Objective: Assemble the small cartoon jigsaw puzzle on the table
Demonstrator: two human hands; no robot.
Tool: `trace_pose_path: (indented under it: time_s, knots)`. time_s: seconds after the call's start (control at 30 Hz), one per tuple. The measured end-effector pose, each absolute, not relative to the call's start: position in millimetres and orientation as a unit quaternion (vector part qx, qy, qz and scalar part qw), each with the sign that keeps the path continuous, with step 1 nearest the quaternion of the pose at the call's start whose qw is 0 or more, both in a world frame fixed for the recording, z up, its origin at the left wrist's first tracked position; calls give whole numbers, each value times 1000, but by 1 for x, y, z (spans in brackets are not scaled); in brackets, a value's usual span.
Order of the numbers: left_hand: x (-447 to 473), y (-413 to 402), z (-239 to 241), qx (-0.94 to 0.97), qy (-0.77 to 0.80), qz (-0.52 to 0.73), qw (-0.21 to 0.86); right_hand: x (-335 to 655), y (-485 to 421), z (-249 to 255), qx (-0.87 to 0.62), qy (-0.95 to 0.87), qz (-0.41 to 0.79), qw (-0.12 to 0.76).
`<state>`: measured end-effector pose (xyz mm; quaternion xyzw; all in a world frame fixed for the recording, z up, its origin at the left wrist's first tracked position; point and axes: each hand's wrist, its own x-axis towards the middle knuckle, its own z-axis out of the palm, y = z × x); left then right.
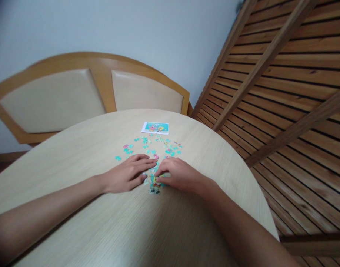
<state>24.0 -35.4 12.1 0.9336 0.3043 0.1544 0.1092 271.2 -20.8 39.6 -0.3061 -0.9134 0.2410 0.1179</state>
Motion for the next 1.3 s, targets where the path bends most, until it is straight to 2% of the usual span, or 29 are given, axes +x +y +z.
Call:
trace_pose_path:
  time_s: [0.7,0.9,1.3]
  knots:
    - [24,-34,12,932,299,179,101,279,-20,49,-349,-897,254,96]
    - [23,-34,13,935,300,162,98,281,-21,43,-377,-890,233,107]
    - [23,-34,13,936,287,170,112,282,-21,39,-356,-886,267,129]
